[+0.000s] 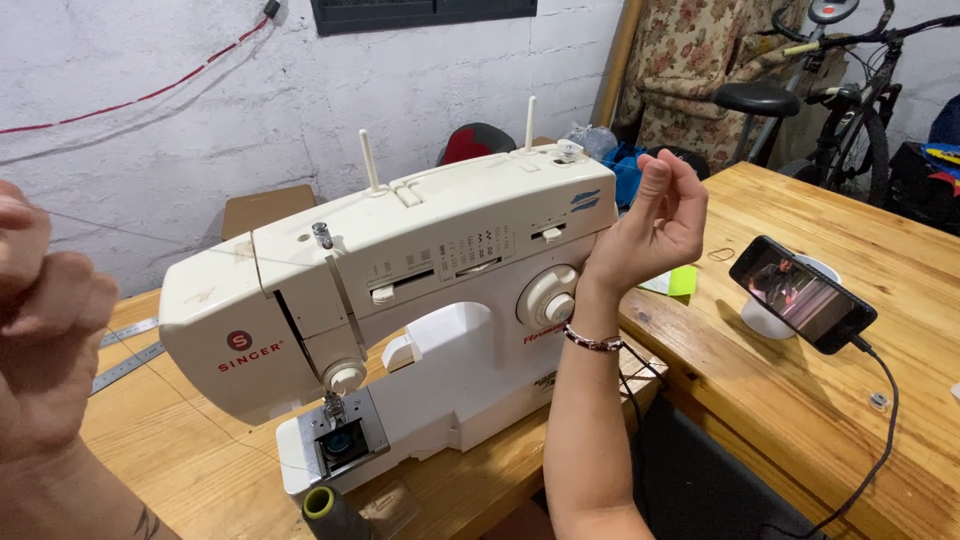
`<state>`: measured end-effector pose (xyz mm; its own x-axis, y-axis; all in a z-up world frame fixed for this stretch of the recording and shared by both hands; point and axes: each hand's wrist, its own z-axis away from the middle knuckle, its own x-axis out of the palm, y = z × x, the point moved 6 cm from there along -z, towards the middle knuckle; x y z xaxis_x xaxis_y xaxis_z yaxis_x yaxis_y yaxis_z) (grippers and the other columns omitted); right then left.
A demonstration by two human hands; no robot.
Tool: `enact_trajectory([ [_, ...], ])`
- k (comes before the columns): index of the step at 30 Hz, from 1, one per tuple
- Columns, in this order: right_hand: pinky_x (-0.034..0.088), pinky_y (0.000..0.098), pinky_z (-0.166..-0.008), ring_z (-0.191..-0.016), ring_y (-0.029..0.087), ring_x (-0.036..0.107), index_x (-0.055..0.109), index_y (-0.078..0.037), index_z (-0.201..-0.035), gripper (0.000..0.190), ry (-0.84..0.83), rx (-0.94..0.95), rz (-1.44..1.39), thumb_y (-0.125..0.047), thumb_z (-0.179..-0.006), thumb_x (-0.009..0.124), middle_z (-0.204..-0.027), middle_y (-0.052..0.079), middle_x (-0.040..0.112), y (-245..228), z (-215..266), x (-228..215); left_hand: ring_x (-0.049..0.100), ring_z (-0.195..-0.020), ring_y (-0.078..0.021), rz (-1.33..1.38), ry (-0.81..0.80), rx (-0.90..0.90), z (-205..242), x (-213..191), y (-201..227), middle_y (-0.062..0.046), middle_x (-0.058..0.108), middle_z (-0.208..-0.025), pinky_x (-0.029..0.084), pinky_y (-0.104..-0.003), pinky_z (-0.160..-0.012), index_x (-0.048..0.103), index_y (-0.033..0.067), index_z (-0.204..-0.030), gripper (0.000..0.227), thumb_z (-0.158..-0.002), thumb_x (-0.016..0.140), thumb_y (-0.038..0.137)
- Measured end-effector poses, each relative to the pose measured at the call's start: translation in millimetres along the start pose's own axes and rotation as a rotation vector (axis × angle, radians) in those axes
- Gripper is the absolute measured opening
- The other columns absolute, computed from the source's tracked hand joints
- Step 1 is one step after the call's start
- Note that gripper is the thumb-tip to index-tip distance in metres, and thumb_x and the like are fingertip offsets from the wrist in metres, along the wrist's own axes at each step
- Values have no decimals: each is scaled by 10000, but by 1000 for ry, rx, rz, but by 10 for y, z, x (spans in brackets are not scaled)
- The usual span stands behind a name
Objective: The person threads a sewing machine by guiding thread through the tension assembly and needle area. They use scissors to cut the thread and place it on the table. The person repeats the threading process multiple times while a smartphone plays a video nearby.
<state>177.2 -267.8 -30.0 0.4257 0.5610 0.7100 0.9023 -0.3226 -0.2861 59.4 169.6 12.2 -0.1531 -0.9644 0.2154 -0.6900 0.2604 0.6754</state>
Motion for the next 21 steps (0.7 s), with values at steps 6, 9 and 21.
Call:
enact_trajectory([
  [6, 637, 279, -773, -842, 196, 727, 691, -5, -990, 147, -86, -38, 1, -151, -990, 672, -892, 110, 707, -77, 9, 77, 108, -467, -23, -383, 169, -51, 24, 441, 79, 106, 148, -574, 110, -232, -500, 455, 122, -1002, 258, -1121, 449, 352],
  [9, 455, 214, -675, -789, 105, 618, 709, -77, -963, 138, -143, -15, 86, -214, -981, 704, -884, 42, 717, -68, 19, 110, 247, -464, -42, -401, 194, -74, 56, 696, 104, -26, 436, -660, 145, -240, -488, 578, 13, -870, 191, -1046, 532, 69],
  [21, 526, 245, -773, -889, 156, 672, 657, -39, -1041, 174, -307, 7, 36, -205, -1041, 608, -950, 71, 680, -123, 32, 190, 480, -565, -64, -475, -199, -248, 74, 1542, -26, -18, 647, -626, 329, -202, -469, 808, -17, -780, 190, -882, 745, 129],
])
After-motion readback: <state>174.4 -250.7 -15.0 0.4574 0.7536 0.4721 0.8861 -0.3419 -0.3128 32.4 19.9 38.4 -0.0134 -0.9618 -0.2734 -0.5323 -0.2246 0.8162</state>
